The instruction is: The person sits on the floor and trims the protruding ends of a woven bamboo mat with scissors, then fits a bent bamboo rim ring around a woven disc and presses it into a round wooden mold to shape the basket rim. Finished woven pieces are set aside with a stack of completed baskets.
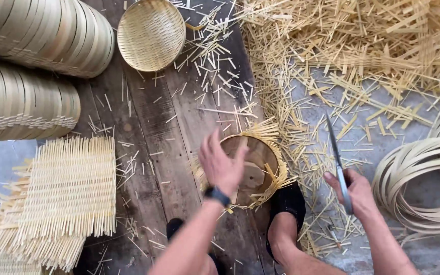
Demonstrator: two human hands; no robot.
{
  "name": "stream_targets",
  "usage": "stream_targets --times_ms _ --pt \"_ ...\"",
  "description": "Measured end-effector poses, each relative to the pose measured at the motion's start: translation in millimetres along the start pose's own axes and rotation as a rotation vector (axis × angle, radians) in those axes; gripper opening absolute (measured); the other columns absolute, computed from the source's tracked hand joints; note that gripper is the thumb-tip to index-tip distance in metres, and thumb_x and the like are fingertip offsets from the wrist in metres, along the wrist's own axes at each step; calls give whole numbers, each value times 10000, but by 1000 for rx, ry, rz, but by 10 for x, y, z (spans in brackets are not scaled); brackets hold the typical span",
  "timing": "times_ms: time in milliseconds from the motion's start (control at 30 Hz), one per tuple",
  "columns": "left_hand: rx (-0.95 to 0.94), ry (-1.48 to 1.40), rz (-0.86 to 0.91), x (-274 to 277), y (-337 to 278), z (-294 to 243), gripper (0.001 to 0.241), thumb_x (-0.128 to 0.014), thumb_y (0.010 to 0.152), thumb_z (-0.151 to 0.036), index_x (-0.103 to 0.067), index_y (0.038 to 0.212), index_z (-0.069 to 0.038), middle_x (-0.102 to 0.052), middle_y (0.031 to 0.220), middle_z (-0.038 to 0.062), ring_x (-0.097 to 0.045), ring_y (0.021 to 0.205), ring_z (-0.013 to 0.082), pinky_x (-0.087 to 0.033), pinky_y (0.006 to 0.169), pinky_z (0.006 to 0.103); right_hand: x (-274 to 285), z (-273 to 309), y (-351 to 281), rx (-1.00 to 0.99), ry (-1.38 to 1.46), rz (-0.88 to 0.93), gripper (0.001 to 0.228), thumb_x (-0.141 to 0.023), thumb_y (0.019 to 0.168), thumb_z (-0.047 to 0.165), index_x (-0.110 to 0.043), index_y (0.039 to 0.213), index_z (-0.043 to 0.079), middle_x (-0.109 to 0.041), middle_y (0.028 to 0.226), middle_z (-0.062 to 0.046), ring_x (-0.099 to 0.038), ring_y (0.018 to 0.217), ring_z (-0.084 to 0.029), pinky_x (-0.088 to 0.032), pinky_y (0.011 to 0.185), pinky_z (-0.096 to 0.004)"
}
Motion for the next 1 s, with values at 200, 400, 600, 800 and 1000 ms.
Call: stream_targets --times_ms 200,400,600,800,1000 --pt "297 -141 -76 -8 -448 -213 1319 -874 590 -563 -135 1559 -58 -201 1585 276 -226 1466 463 -208 1189 602 -141 198 -77 268 -91 -34 567 -804 819 467 -686 1094 -14 -748 879 -131 -689 807 -221 -545 758 -361" --pt "4 -83 100 -23 -322 -156 1298 -872 645 -353 -39 1608 -96 -108 1608 361 -146 1485 535 -190 1197 595 -214 301 -181 224 -108 -16 578 -826 780 478 -708 1063 -12 -743 868 -160 -673 795 -254 -551 739 -392" --pt "-160 -209 -144 -75 -158 -194 1039 -793 787 -227 -190 1628 -136 -359 1566 285 -313 1485 479 -253 1222 611 -112 625 -250 239 -304 -96 566 -799 786 538 -727 949 1 -739 824 -151 -700 755 -259 -541 725 -389" --pt "-366 -192 -137 -93 -240 -109 907 -757 840 -171 -312 1629 -216 -449 1558 237 -430 1465 439 -316 1230 600 -12 620 -353 296 -374 -120 582 -741 838 563 -700 998 5 -704 816 -169 -687 735 -303 -553 732 -445" --pt "-340 -195 -64 -202 -180 -91 922 -769 800 -183 -312 1599 -244 -460 1517 239 -438 1426 449 -321 1197 590 -209 791 -331 629 -561 -205 718 -757 766 565 -628 1225 28 -653 1079 -214 -648 989 -387 -522 829 -487"
Point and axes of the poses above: each hand's wrist, its own y-axis towards the middle knuckle, its own x-axis out of the back of the hand, z = x × y, the point moved 4 cm from there along y, towards the middle knuckle
